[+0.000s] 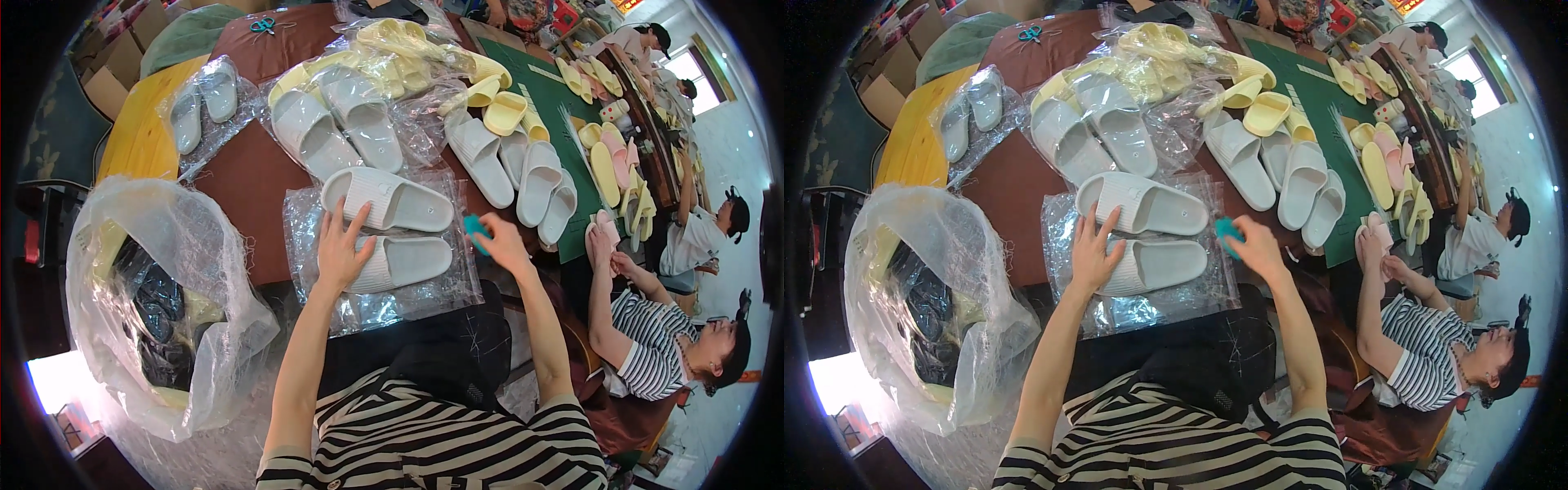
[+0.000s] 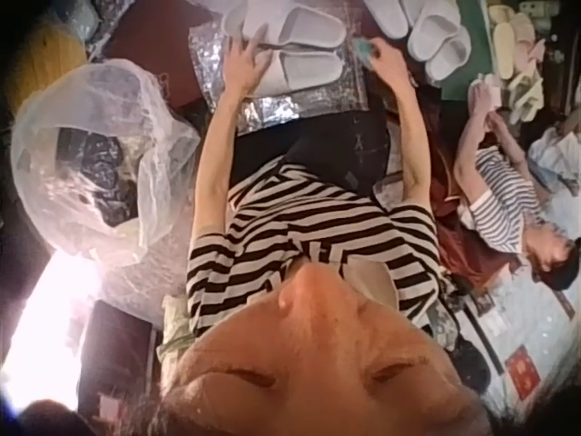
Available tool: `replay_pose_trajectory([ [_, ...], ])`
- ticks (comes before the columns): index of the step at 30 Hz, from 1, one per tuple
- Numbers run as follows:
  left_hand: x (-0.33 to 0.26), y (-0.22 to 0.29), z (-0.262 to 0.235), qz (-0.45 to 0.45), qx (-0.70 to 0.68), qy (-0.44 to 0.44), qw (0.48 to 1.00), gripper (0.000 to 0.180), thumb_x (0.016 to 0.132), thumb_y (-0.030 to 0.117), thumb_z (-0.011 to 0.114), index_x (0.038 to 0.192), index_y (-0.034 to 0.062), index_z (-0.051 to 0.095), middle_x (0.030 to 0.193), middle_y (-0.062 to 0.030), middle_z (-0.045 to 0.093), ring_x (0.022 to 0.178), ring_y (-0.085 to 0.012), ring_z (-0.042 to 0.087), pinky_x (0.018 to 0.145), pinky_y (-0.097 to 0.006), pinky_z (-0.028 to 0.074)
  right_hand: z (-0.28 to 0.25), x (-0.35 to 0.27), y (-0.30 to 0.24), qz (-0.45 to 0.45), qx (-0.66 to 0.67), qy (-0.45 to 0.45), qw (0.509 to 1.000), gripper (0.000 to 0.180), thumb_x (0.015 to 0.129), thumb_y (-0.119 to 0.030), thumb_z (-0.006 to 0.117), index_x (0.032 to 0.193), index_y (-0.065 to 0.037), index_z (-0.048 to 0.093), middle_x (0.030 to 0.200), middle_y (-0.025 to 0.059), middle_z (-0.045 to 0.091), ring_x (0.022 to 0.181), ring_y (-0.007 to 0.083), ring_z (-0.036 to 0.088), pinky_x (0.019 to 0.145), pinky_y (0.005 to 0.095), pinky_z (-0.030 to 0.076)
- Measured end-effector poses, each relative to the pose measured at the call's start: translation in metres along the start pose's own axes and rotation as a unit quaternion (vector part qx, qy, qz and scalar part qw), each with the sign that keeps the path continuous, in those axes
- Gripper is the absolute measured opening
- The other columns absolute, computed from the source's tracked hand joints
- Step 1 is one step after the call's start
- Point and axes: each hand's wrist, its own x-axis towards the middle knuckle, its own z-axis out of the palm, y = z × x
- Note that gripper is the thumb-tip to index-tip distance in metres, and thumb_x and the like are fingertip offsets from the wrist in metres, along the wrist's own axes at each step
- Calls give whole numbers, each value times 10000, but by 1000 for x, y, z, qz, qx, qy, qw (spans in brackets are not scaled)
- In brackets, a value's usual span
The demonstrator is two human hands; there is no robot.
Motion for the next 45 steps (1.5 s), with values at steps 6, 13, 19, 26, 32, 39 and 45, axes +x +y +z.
replay_pose_trajectory([
  [6, -2, 1, 2, -10, -6, -7, 1000, 633, 869, 375, 641, 1473, 275, 481, 1547, -223, 343, 1374, -430, 392, 1175, -553, 267, 8, 55, 60, -15, -205, 68, 976, 408, 836, -307, 752, 1078, 0, 634, 1005, 189, 652, 945, 408, 638, 828, 457, 506],
  [13, -4, -4, 3, -12, -12, -14, 1000, 626, 878, 378, 616, 1476, 252, 481, 1549, -230, 337, 1387, -440, 372, 1180, -561, 244, 30, 65, -13, -114, 27, 240, 964, 159, 913, -84, 629, 1059, -21, 632, 1008, 152, 634, 899, 358, 650, 748, 426, 523],
  [19, 0, -2, 6, -2, -15, 2, 1000, 621, 874, 391, 638, 1466, 276, 492, 1542, -228, 352, 1370, -419, 404, 1171, -560, 271, 84, 40, -32, -133, -28, 174, 975, 89, 904, -116, 652, 965, -53, 668, 919, 125, 658, 806, 343, 663, 681, 438, 519],
  [26, 0, -1, 6, -10, -13, -24, 1000, 640, 876, 377, 612, 1485, 237, 471, 1557, -232, 325, 1397, -423, 372, 1181, -569, 234, 101, 54, -32, -90, -68, 195, 974, 93, 895, -142, 662, 938, -60, 657, 915, 116, 658, 817, 358, 661, 673, 464, 518],
  [32, 2, 0, 8, -7, -10, 1, 1000, 618, 883, 407, 620, 1473, 280, 483, 1544, -222, 356, 1372, -398, 411, 1177, -555, 264, 105, 67, -22, -116, -111, 167, 973, 82, 899, -128, 651, 931, -64, 611, 904, 110, 627, 816, 349, 652, 658, 468, 517],
  [39, 1, -1, 9, -12, 5, -5, 1000, 629, 879, 397, 623, 1478, 273, 475, 1535, -235, 363, 1375, -412, 400, 1178, -554, 262, 95, 67, -11, -201, -72, 120, 969, 86, 925, -122, 591, 964, -64, 541, 906, 119, 589, 861, 347, 622, 700, 483, 498],
  [45, 2, 3, 10, -6, 3, -3, 1000, 629, 876, 382, 626, 1474, 252, 482, 1524, -250, 368, 1372, -412, 401, 1174, -554, 266, 82, 62, 1, -210, 31, 64, 975, 93, 939, -104, 583, 990, -36, 546, 927, 141, 603, 863, 360, 618, 728, 442, 488],
])
